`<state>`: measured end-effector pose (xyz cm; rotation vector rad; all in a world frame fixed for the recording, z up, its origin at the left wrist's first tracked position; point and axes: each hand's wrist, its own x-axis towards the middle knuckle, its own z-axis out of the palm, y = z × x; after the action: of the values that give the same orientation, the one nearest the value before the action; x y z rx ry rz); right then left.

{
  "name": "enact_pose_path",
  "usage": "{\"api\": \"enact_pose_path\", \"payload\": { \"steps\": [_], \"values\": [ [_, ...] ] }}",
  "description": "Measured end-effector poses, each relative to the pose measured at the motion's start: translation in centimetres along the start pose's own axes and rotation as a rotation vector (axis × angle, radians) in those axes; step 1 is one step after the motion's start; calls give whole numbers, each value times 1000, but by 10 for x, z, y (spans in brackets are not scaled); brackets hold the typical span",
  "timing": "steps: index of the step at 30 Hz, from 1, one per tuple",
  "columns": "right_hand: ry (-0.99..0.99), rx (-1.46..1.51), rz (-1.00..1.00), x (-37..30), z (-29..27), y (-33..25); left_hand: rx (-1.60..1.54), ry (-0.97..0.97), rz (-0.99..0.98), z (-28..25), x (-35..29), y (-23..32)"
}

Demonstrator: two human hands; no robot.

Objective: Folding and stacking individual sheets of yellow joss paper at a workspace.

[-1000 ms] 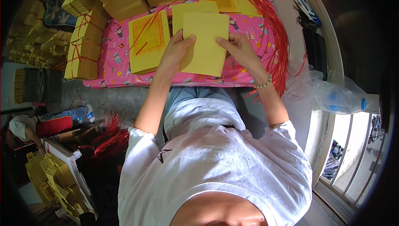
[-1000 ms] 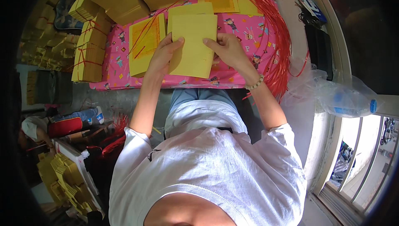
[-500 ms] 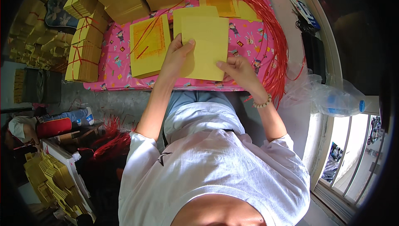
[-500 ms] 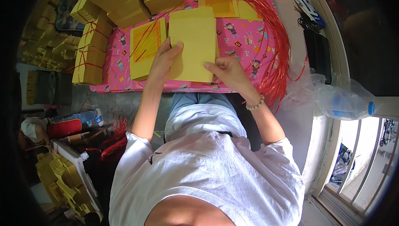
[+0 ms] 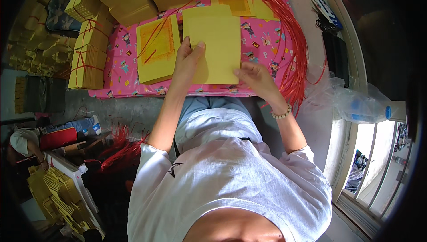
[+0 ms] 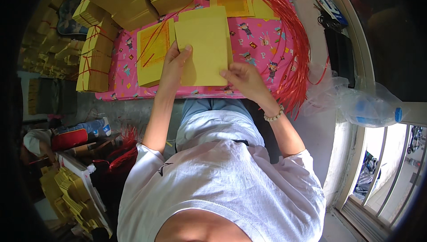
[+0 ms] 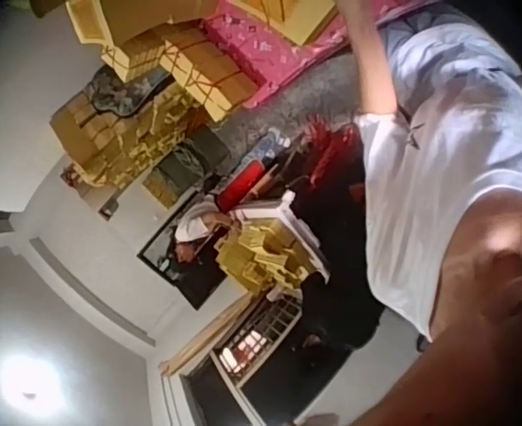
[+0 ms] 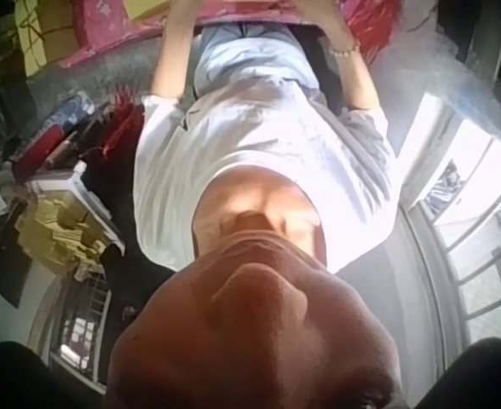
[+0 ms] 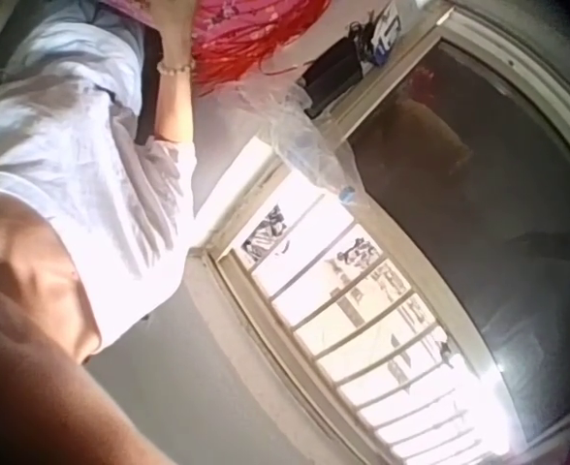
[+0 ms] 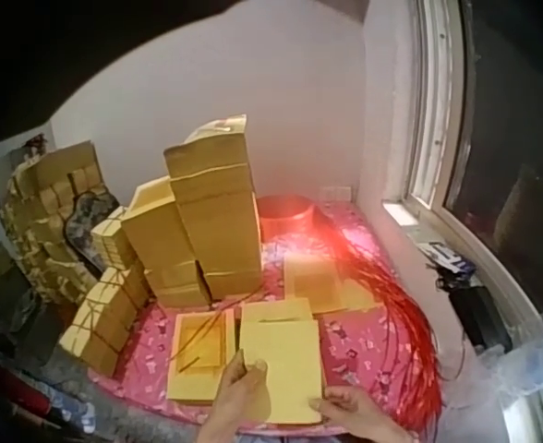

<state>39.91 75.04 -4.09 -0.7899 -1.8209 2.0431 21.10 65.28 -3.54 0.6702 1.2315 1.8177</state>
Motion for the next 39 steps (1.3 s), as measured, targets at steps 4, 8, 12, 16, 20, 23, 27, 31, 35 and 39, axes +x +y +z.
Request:
{"api": "enact_pose_path", "payload": {
  "steps": [4, 8, 12, 16, 20, 23, 27, 31, 35, 39],
  "values": [
    [145, 145, -64, 14, -8, -15, 88, -86, -32, 2, -7, -8],
    [103, 83, -103, 22, -15, 9, 78, -115, -53, -2, -11, -12],
    [60, 108, 14, 13, -10, 0, 159, -165, -109, -9, -15, -8],
    [22, 105, -92, 9, -20, 4, 209, -213, -170, -2, -18, -5],
    [97, 99, -110, -1, -17, -9, 231, -243, -224, 4, -16, -4],
    [32, 34, -106, 1, -36, -5, 319, -368, -234, 2, -6, -4],
    [242, 76, -158, 5, -61, -6, 510, -292, 2, 0, 0, 7],
    [468, 249, -227, 17, -107, 6, 689, 22, 251, -14, -2, 13],
    [720, 111, -179, 37, -142, 59, 856, 18, 335, -31, -11, -2],
    [764, -200, -111, 47, -142, 90, 1135, -26, 491, -29, -21, -7]
  ]
}}
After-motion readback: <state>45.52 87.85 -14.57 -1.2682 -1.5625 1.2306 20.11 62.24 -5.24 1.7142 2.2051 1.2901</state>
